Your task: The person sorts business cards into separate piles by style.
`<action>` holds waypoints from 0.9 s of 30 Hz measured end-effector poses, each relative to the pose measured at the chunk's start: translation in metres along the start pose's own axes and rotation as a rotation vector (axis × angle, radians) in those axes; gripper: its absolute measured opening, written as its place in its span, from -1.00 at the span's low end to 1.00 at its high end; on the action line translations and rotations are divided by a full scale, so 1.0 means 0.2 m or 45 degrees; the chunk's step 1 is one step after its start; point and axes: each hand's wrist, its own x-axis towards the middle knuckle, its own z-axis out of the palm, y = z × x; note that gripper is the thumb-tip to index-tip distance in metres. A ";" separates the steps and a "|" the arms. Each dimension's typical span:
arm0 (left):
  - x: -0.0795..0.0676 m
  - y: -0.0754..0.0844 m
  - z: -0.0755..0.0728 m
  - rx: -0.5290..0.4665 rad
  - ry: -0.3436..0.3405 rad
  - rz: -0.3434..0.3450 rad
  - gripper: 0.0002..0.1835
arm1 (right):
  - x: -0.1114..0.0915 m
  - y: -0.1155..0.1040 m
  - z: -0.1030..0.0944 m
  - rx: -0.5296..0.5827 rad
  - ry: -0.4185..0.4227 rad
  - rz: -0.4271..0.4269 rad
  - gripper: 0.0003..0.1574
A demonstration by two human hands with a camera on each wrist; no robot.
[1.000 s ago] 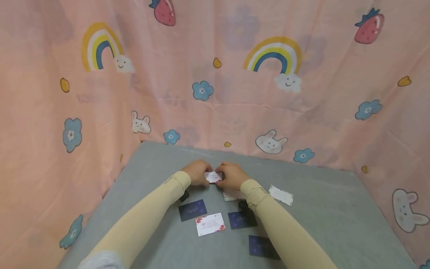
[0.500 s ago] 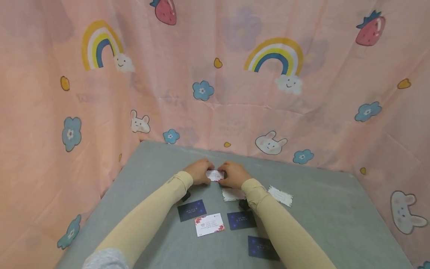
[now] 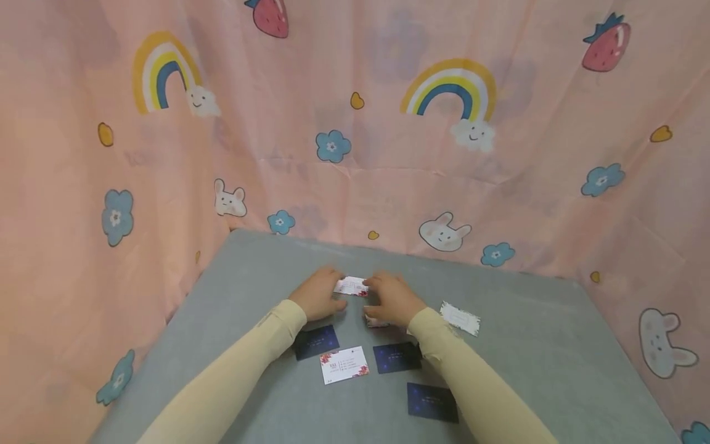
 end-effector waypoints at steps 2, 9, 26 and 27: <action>-0.13 0.05 -0.02 -0.023 -0.016 0.018 -0.35 | -0.11 -0.05 -0.01 0.005 0.002 -0.081 -0.23; -0.45 0.20 -0.01 0.090 -0.119 0.052 -0.20 | -0.37 -0.17 0.06 -0.008 -0.056 -0.269 -0.15; -0.52 0.24 0.06 0.209 -0.080 0.092 -0.62 | -0.41 -0.22 0.11 -0.055 -0.046 -0.260 -0.44; -0.52 0.24 0.06 0.205 -0.078 0.097 -0.61 | -0.41 -0.21 0.11 -0.057 -0.039 -0.260 -0.44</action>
